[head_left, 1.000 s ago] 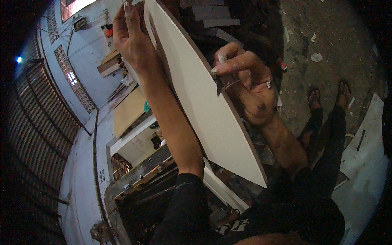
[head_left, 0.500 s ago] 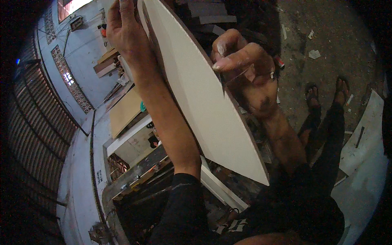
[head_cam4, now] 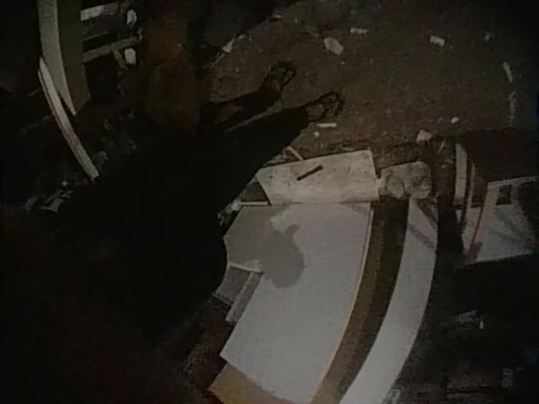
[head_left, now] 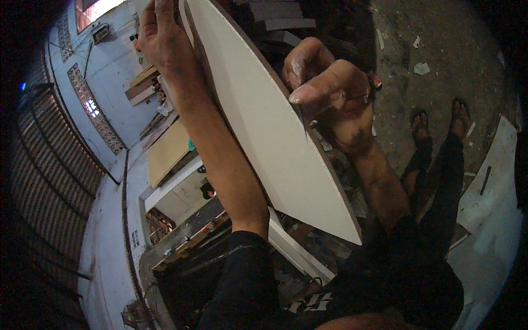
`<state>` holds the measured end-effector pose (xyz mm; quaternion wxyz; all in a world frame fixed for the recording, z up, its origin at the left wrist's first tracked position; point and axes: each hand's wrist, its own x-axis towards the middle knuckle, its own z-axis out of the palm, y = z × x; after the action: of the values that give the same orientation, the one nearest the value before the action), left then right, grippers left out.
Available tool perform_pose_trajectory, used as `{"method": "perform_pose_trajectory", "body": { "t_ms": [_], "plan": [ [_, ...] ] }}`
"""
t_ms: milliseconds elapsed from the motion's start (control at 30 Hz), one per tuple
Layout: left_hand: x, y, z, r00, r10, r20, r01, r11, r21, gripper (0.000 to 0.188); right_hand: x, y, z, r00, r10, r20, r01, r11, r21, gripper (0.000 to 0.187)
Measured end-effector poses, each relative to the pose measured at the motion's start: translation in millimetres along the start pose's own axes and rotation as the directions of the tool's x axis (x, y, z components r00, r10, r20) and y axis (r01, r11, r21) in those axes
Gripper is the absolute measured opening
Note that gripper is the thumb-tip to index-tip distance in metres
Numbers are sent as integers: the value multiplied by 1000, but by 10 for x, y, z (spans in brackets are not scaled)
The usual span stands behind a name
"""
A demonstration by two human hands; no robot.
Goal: The person cleans and scrapes the edges of white furniture panels using a small scraper blade by hand.
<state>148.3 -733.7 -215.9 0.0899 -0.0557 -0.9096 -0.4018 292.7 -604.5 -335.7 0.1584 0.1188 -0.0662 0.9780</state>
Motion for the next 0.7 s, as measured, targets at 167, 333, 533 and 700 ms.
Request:
{"method": "perform_pose_trajectory", "body": {
  "t_ms": [167, 333, 533, 700],
  "plan": [
    [21, 19, -7, 999, -10, -53, 11, 1000, 22, 33, -101, -119, 33, 999, 39, -28, -39, 999, 14, 17],
    [76, -21, -5, 999, -34, -29, 35, 999, 34, 33, -187, -221, 11, 997, 59, -40, -59, 998, 3, 16],
    [166, -83, -132, 999, 28, 18, -29, 998, 47, 34, -276, -223, 50, 997, 68, -40, -67, 998, 12, 16],
    [245, -196, -177, 999, 42, 27, -40, 996, -85, 35, -325, -295, 45, 996, 79, -46, -79, 997, 10, 16]
  ]
}}
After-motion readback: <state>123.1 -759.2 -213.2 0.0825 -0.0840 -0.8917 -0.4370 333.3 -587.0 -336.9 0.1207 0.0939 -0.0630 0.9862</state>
